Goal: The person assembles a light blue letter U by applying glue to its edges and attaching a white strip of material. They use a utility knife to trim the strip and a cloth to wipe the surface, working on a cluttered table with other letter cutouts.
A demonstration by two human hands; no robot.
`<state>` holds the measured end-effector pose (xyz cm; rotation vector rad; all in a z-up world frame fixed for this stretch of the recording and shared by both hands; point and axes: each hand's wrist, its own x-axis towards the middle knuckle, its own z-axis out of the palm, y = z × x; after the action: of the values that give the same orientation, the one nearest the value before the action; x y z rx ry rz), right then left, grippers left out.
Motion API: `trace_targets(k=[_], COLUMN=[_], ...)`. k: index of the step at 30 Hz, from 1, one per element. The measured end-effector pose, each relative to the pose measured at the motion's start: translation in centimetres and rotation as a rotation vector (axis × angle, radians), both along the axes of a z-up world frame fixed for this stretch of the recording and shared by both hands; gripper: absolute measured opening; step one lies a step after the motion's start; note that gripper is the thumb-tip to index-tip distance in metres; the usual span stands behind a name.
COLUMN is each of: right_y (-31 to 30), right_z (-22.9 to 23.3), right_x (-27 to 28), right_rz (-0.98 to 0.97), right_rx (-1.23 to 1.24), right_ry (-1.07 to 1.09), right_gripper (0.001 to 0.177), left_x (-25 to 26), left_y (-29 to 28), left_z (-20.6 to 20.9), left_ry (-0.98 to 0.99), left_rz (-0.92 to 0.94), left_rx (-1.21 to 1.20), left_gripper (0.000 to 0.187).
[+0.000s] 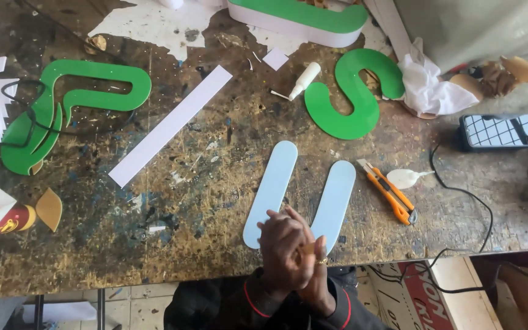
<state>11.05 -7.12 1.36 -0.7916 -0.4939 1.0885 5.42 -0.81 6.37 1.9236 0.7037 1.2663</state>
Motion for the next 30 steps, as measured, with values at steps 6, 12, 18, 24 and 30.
trace_targets(k=[6,12,18,24,30], right_y=[2.7,4.4,6.6,8.9,9.8], right_z=[0.1,-1.6,-0.9,-2.7,1.8], right_x=[3.4,8.1,14.8,16.1,21.0], right_rz=[-0.096,-0.060,-0.064,0.063,-0.158], right_rx=[-0.489,-0.206,0.127,-0.223,0.356], right_ry=[0.515,0.120,0.550,0.213,0.971], right_gripper=[0.054,0.025,0.077,0.039,0.105], left_x=[0.5,1.5,-0.8,-1.6,-1.7], left_y=[1.4,1.3,4.1,3.2,2.9], left_z=[-2.1,-2.4,-4.4,-11.0,-11.2], left_ry=[0.355,0.230,0.454,0.708,0.576], left_rz=[-0.025,-0.020,-0.332,-0.711,-0.611], left_rx=[0.262,0.034,0.061,0.388,0.344], left_gripper=[0.047,0.083,0.088,0.099,0.055])
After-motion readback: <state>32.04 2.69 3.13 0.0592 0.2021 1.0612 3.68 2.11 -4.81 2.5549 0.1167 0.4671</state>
